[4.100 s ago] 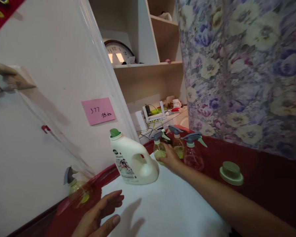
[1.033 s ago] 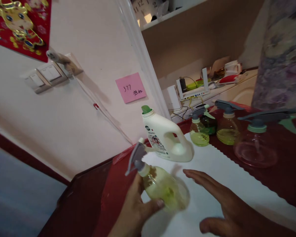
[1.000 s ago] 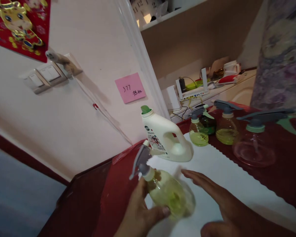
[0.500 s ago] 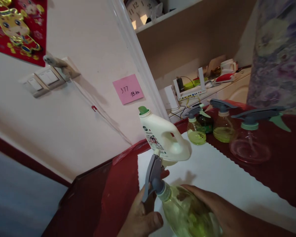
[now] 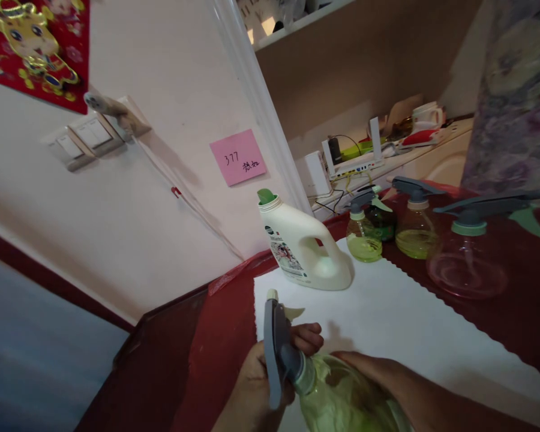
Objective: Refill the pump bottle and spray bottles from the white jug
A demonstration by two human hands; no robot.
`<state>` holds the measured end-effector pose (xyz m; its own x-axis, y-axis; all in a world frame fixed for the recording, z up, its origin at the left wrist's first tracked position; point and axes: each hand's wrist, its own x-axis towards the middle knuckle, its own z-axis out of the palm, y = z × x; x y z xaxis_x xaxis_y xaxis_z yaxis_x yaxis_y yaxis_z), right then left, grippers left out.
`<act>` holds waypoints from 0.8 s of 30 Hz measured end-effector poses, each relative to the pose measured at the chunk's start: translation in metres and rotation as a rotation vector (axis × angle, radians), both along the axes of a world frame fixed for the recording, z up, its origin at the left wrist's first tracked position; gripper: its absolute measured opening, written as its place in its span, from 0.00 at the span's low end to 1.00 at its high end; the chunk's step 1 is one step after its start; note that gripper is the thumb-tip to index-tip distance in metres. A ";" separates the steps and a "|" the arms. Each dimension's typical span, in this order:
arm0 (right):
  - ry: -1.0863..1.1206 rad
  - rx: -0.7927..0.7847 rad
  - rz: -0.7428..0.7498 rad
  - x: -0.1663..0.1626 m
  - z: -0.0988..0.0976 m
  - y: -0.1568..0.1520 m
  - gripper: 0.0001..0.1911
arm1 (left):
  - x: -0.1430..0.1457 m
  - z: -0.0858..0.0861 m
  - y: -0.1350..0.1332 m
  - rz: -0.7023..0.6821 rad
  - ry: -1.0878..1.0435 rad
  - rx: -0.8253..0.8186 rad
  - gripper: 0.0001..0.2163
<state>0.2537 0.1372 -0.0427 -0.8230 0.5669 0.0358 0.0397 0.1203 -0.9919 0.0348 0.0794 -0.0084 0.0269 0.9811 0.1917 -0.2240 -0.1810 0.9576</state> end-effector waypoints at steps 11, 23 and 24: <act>-0.042 0.065 -0.137 0.001 0.005 -0.009 0.49 | -0.002 -0.016 -0.009 -0.022 -0.152 -0.150 0.31; -0.041 0.123 -0.143 0.000 -0.001 -0.010 0.46 | 0.020 -0.005 -0.014 0.255 -0.185 -0.155 0.24; -0.043 0.125 -0.136 0.000 -0.001 -0.010 0.47 | 0.022 -0.006 -0.014 0.268 -0.202 -0.163 0.24</act>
<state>0.2539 0.1276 -0.0434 -0.7411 0.6667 0.0795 0.1061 0.2332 -0.9666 0.0569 0.0649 -0.0144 -0.2575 0.9663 0.0073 -0.3767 -0.1073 0.9201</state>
